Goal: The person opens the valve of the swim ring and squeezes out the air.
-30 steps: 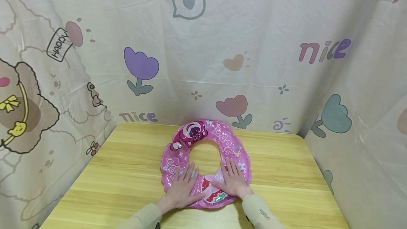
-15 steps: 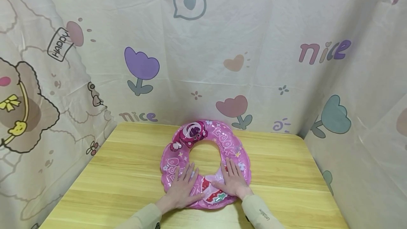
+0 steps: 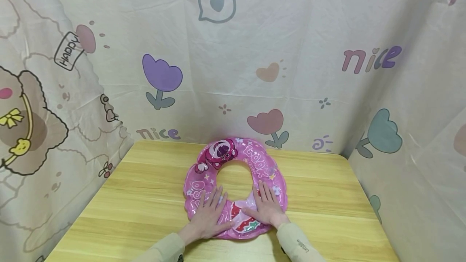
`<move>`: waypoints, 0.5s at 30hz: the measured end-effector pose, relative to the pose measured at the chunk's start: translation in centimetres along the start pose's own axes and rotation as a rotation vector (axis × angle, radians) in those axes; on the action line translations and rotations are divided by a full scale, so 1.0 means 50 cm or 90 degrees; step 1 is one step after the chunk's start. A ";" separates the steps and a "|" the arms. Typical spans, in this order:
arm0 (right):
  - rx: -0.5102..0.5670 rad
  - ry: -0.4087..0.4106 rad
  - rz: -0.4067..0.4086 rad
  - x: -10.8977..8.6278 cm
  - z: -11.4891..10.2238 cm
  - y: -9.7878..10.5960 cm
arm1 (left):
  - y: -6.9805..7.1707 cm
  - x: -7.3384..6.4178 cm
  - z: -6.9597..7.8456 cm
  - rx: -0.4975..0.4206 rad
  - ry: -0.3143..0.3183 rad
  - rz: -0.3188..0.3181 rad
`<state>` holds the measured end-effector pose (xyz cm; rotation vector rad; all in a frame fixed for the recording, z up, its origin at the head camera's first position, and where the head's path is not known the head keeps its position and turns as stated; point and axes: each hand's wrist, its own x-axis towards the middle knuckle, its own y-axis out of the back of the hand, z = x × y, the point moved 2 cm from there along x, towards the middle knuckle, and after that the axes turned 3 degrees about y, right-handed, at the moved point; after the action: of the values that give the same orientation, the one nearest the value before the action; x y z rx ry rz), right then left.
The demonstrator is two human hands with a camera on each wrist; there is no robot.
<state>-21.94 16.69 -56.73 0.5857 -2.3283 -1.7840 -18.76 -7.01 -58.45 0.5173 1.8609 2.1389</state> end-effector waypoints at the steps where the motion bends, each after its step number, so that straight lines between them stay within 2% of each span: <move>1: -0.003 -0.003 -0.004 0.000 0.000 0.000 | 0.000 0.000 0.000 0.004 0.001 0.002; 7: -0.004 -0.002 -0.004 0.001 -0.001 0.001 | -0.001 0.000 0.000 0.015 0.004 0.001; 15: -0.003 -0.008 -0.008 0.002 0.000 0.000 | 0.005 0.001 0.003 0.017 0.009 -0.025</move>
<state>-22.02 16.64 -56.76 0.5922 -2.3322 -1.8037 -18.75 -6.90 -58.18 0.4685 1.8948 2.1005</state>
